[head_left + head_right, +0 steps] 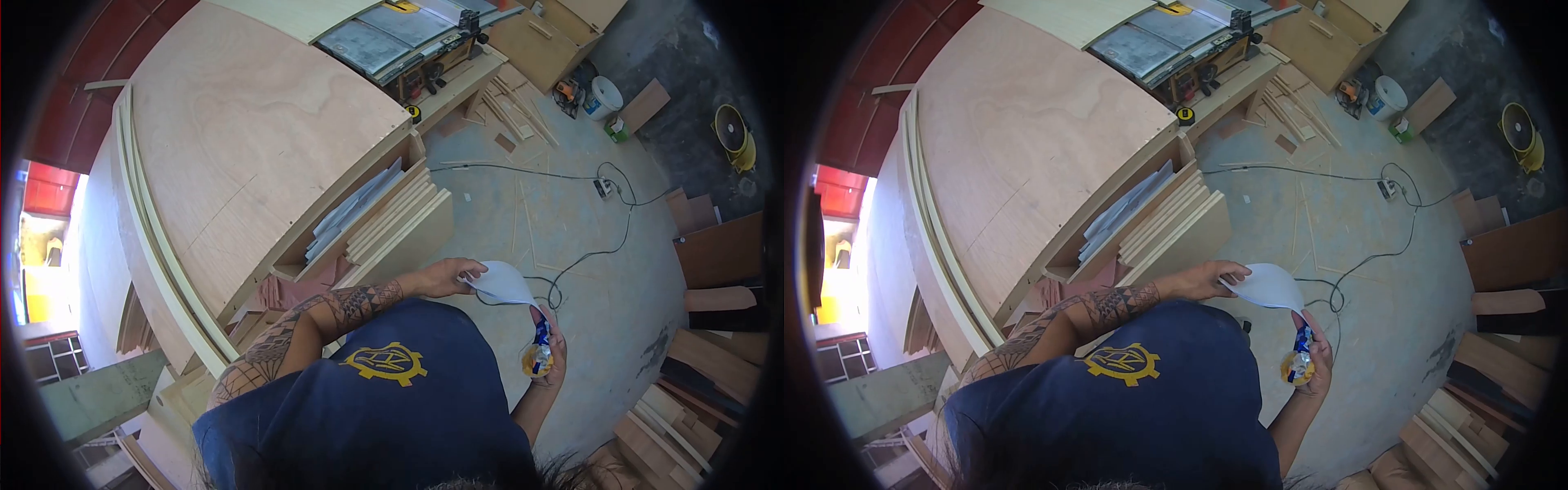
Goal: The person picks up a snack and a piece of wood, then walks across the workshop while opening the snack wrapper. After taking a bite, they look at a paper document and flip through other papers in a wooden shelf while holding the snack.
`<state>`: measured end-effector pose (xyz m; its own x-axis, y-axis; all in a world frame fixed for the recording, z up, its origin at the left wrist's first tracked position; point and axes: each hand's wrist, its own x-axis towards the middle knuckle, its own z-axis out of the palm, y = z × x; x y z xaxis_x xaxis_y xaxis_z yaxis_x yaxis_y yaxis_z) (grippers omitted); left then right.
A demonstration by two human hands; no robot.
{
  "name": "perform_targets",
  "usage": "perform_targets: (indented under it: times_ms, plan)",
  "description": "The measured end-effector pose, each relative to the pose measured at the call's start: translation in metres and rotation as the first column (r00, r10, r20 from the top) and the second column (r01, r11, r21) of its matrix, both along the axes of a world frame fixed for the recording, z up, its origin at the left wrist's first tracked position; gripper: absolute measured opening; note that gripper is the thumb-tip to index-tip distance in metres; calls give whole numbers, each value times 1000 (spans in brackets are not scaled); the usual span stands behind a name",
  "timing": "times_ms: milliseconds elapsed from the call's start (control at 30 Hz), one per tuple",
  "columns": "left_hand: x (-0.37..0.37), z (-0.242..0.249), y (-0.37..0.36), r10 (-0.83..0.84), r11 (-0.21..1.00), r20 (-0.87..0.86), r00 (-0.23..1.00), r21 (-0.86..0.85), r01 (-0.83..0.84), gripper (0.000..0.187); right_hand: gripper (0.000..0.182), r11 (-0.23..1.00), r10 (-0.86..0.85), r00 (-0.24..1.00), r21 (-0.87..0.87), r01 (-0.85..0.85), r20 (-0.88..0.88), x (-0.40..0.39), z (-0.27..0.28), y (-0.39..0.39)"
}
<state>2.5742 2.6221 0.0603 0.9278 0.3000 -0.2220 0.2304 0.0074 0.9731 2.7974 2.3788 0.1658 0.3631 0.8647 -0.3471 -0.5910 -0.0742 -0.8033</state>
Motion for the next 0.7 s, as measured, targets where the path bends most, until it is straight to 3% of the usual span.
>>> perform_targets:
  times_ms: [33, 100, 233, 333, 400, 433, 533, 600, 633, 700]
  plan:
    - [-2, -11, -3, 14, 1000, 1, 1000, -1, -14, 57, 93, 1000, 14, 1000, -1, -14, 1, 0, 0, 5]
    - [-4, -25, -6, 127, 978, 55, 990, 161, -134, 46, 96, 997, 67, 996, 22, -69, 59, 0, 1, 14]
    - [-7, -50, -1, 202, 951, 40, 978, 229, -206, 47, 98, 990, 133, 988, 43, -137, 83, -1, 19, 30]
    - [-16, -28, 11, 241, 932, 187, 952, 230, -281, 34, 97, 996, 79, 996, -49, -77, 39, 6, 17, 27]
    - [-24, 15, 19, 310, 951, -150, 939, 25, -309, 27, 93, 996, 95, 995, -4, -95, 29, 9, 9, 27]
    - [-28, 13, 21, 309, 951, -149, 939, 23, -309, 27, 93, 996, 95, 995, -6, -94, 31, 11, 5, 25]
    - [-39, 10, 28, 290, 956, -54, 955, -12, -292, 28, 89, 999, 29, 999, -18, -29, -36, 16, -9, 15]
    - [-47, 15, 31, 211, 977, -57, 976, 57, -208, 37, 86, 999, -31, 969, -49, 19, -245, 22, -15, 7]
    - [-50, 17, 34, 207, 977, -60, 976, 59, -204, 37, 86, 999, -34, 968, -48, 23, -248, 20, -17, 7]
    - [-58, 20, 40, 146, 989, 25, 989, 11, -147, 41, 73, 996, -61, 939, 35, 78, -339, 16, -20, 6]
